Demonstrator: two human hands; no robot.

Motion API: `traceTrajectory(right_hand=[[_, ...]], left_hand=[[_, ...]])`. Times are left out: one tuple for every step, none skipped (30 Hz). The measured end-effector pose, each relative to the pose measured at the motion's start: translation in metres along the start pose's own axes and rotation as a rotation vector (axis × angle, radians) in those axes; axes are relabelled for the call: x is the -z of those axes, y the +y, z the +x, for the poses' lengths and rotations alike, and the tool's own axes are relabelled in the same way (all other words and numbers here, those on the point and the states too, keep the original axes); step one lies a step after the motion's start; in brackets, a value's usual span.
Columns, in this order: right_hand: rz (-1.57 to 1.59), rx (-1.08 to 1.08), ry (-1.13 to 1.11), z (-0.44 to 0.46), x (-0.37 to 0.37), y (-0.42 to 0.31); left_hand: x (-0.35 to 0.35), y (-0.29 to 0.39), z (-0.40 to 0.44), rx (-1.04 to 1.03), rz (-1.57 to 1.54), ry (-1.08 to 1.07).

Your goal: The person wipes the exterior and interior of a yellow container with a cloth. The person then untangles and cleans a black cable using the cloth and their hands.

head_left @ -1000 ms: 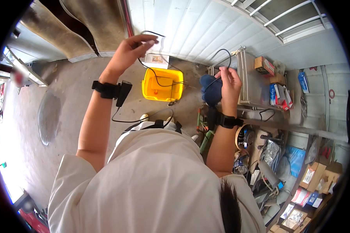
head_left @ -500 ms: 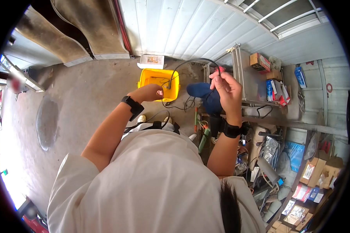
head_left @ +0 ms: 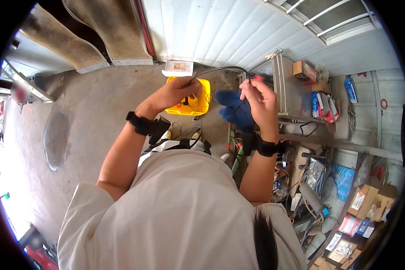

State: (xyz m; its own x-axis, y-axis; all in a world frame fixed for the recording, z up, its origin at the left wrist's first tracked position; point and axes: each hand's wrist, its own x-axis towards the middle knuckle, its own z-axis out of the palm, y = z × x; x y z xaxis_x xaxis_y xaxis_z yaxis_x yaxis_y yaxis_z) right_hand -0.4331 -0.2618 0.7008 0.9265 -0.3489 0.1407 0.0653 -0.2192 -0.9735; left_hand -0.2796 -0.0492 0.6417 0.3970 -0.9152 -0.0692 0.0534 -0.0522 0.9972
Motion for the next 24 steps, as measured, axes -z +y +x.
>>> traceTrajectory(right_hand=[[-0.023,-0.012,0.002,0.001,0.000,0.004],[-0.067,-0.067,0.051,0.002,0.001,0.009],[-0.111,-0.122,0.099,0.003,0.001,0.014],[-0.153,-0.178,0.146,0.003,0.001,0.021],[-0.385,-0.224,0.141,-0.001,0.004,0.034],[-0.617,-0.269,0.136,-0.006,0.011,0.051],[-0.849,-0.312,0.130,-0.009,0.018,0.062],[-0.936,-0.527,0.008,-0.011,0.024,0.070],[-0.928,-0.621,-0.049,-0.014,0.035,0.097],[-0.917,-0.714,-0.107,-0.018,0.046,0.138],[-0.905,-0.804,-0.165,-0.021,0.055,0.165],[-0.873,-0.773,-0.153,-0.021,0.055,0.162],[-0.714,-0.710,-0.026,-0.023,0.056,0.158],[-0.552,-0.648,0.100,-0.025,0.061,0.153],[-0.390,-0.586,0.227,-0.027,0.062,0.138],[-0.266,-0.510,0.306,-0.029,0.069,0.128],[-0.143,-0.428,0.385,-0.030,0.077,0.117],[-0.044,-0.333,0.425,-0.031,0.080,0.101],[0.056,-0.240,0.464,-0.035,0.082,0.081],[0.156,-0.148,0.503,-0.040,0.083,0.061],[0.254,-0.054,0.545,-0.046,0.084,0.046],[0.316,0.012,0.567,-0.049,0.085,0.037],[0.344,0.042,0.563,-0.047,0.079,0.035],[0.355,0.054,0.550,-0.042,0.072,0.037]], left_hand=[[0.001,0.002,-0.002,0.059,-0.052,0.051],[0.001,0.006,-0.005,0.118,-0.104,0.102],[0.003,0.010,-0.007,0.178,-0.157,0.155],[0.006,0.008,-0.008,0.232,-0.129,0.265],[0.008,0.009,-0.010,0.243,-0.104,0.345],[0.010,0.011,-0.011,0.254,-0.078,0.424],[0.012,0.011,-0.010,0.264,-0.051,0.501],[0.018,0.006,-0.011,0.277,-0.032,0.495],[0.021,-0.002,-0.011,0.282,-0.057,0.462],[0.023,-0.009,-0.011,0.286,-0.082,0.430],[0.024,-0.013,-0.011,0.290,-0.107,0.400],[0.022,-0.013,-0.011,0.297,-0.149,0.382],[0.016,-0.012,-0.012,0.306,-0.191,0.364],[0.012,-0.012,-0.013,0.317,-0.232,0.345],[0.010,-0.014,-0.012,0.321,-0.219,0.350],[0.008,-0.019,-0.009,0.326,-0.208,0.352],[0.006,-0.021,-0.006,0.327,-0.194,0.354],[0.005,-0.021,-0.003,0.311,-0.184,0.379],[0.004,-0.019,-0.001,0.298,-0.173,0.405],[0.004,-0.018,0.000,0.288,-0.161,0.430],[0.004,-0.016,0.000,0.281,-0.172,0.447],[0.002,-0.015,0.002,0.272,-0.183,0.462],[0.001,-0.013,0.005,0.259,-0.195,0.475],[-0.001,-0.013,0.008,0.241,-0.211,0.465]])
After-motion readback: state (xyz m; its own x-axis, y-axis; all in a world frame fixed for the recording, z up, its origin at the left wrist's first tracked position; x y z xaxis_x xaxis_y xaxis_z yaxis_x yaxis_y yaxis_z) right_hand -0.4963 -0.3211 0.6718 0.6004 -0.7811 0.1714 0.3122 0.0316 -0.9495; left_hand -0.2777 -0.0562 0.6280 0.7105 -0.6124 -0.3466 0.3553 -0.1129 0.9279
